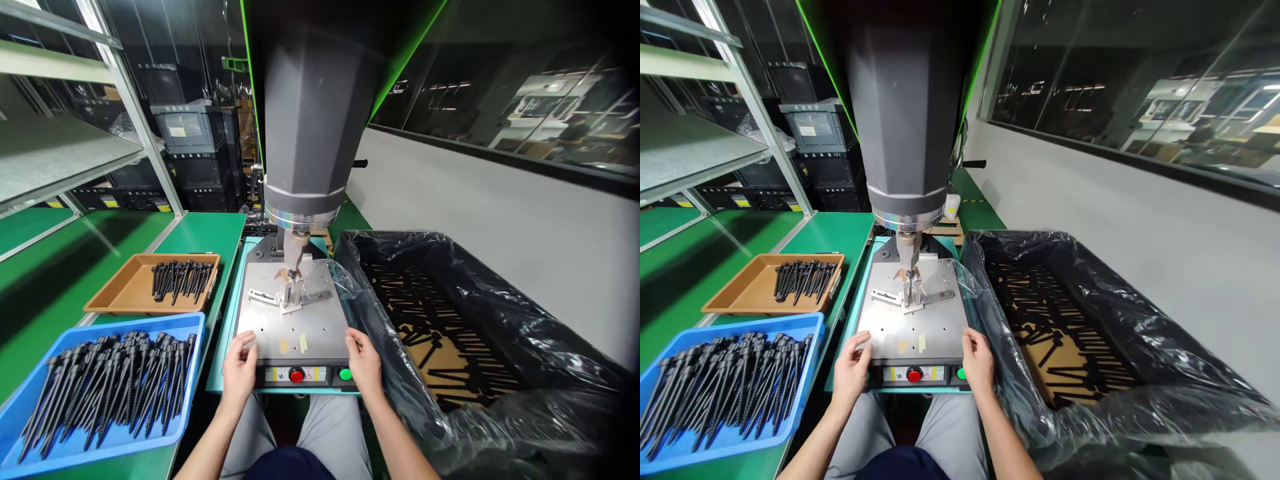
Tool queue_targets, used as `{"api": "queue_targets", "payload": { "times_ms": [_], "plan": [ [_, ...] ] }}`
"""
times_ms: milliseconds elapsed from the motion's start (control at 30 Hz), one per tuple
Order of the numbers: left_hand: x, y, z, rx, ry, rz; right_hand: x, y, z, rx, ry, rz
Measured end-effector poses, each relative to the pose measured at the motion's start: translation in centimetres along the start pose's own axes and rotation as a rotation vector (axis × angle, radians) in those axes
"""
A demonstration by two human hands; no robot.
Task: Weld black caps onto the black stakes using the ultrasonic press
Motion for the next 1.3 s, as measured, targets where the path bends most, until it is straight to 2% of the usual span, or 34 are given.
{"api": "queue_targets", "payload": {
  "times_ms": [67,133,300,467,667,867,1033,1133,1233,1300],
  "plan": [
    [1.9,-2.0,-1.5,-0.042,0.122,0.189,1.9,1.8,-1.6,0.136,0.075,-0.205],
    [2.9,-4.1,-2.7,-0.016,0.136,0.328,2.8,3.8,-3.1,0.188,0.087,-0.339],
    [3.0,-8.4,-4.0,0.146,-0.023,0.29,2.6,7.5,-5.0,0.023,-0.024,-0.389],
    [3.7,-9.7,-3.8,0.127,-0.122,0.235,2.5,7.9,-5.1,0.007,-0.074,-0.383],
    [4.1,-9.6,-3.6,0.135,-0.107,0.209,2.6,8.0,-5.2,0.036,-0.035,-0.372],
    [4.2,-8.3,-3.4,0.148,-0.119,0.156,2.7,7.7,-5.3,0.01,-0.091,-0.369],
    [4.2,-8.0,-3.3,0.183,-0.106,0.114,2.8,7.5,-5.2,0.009,-0.081,-0.357],
    [4.1,-7.6,-3.0,0.259,-0.024,0.082,2.7,7.5,-5.2,0.006,-0.086,-0.351],
    [3.9,-5.7,-2.2,0.21,0.122,0.096,2.7,7.4,-5.3,-0.007,-0.103,-0.347],
    [2.9,-3.5,-1.4,0.095,0.136,0.054,2.7,7.5,-5.2,-0.018,-0.102,-0.339]
  ]
}}
Point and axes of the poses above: each hand's wrist, its own z-axis towards the middle knuckle, its own x-axis out of the back of the hand, y = z × x, the point moved 3 cm from there along z, towards the middle knuckle, and after that the axes turned 5 degrees about -x, right-handed, at the moved point
